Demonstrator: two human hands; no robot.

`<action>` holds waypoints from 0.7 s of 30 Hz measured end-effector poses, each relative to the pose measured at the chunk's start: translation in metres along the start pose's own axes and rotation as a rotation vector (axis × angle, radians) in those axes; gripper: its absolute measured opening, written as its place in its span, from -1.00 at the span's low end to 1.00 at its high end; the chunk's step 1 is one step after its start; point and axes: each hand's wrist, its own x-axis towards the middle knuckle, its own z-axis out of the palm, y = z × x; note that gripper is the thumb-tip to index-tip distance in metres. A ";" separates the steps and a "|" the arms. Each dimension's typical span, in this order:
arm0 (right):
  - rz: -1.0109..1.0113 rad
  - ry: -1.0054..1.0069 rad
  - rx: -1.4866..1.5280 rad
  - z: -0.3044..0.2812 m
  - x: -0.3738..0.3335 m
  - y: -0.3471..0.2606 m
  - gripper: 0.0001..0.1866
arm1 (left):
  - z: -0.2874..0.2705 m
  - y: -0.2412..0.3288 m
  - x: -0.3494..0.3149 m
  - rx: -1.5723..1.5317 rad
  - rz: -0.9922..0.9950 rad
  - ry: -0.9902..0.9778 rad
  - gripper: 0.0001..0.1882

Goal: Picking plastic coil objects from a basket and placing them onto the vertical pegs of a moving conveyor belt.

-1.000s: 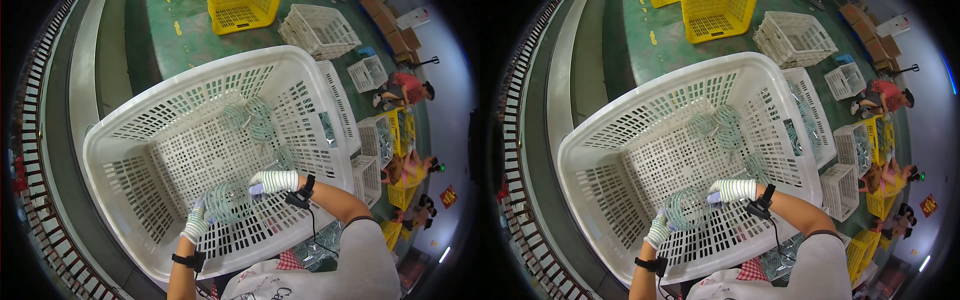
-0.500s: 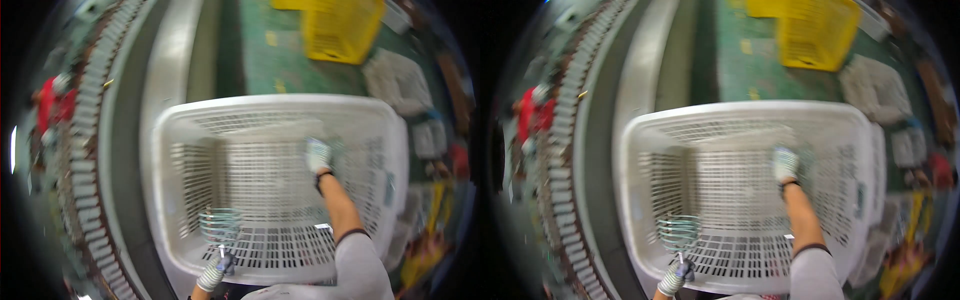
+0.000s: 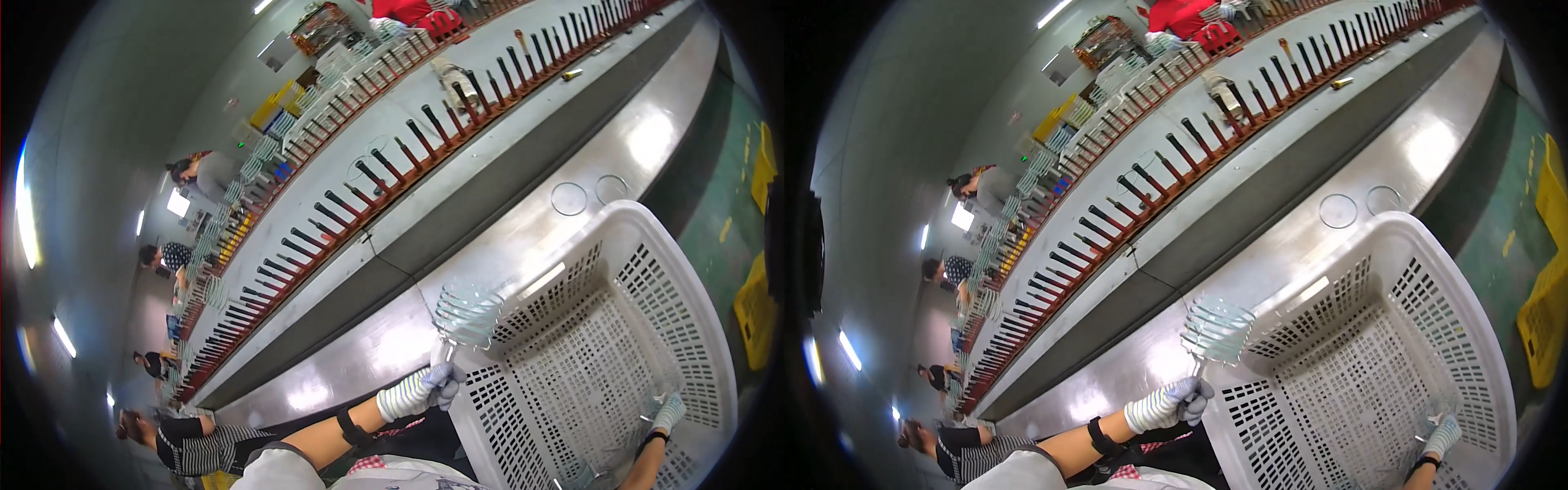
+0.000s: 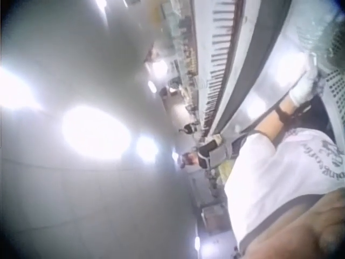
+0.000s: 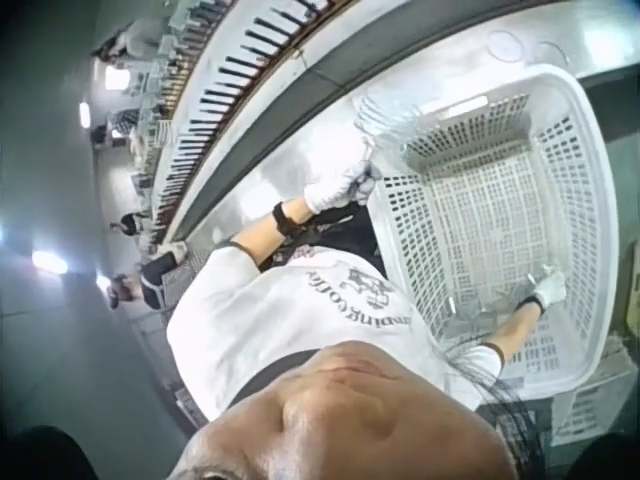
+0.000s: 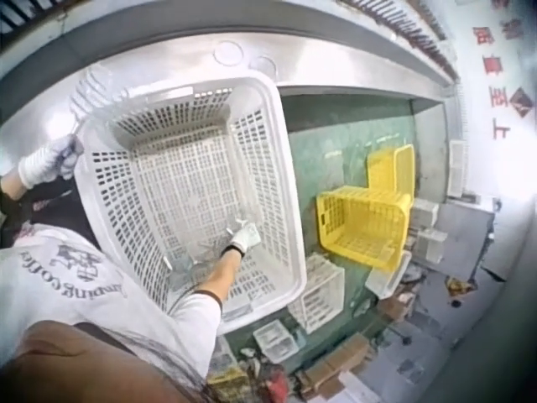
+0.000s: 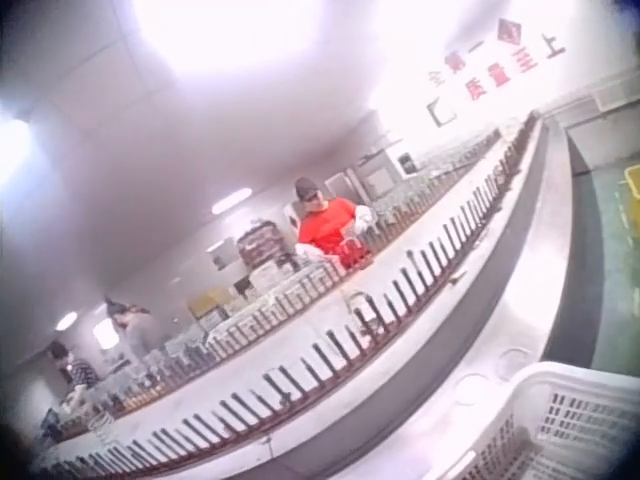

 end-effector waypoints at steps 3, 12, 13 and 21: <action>-0.065 -0.040 -0.113 0.000 -0.010 -0.018 -0.60 | -0.030 0.020 -0.002 -0.231 0.027 -0.132 -0.46; -0.395 0.028 -0.266 -0.026 -0.163 -0.094 -0.73 | -0.113 0.113 0.005 -0.069 0.568 0.072 -0.58; -0.361 0.052 -0.115 -0.029 -0.177 -0.097 -0.76 | -0.128 0.123 0.015 0.000 0.657 0.139 -0.63; -0.281 -0.151 0.579 -0.060 -0.286 -0.185 -0.86 | -0.334 0.259 0.062 0.398 1.344 1.201 -0.78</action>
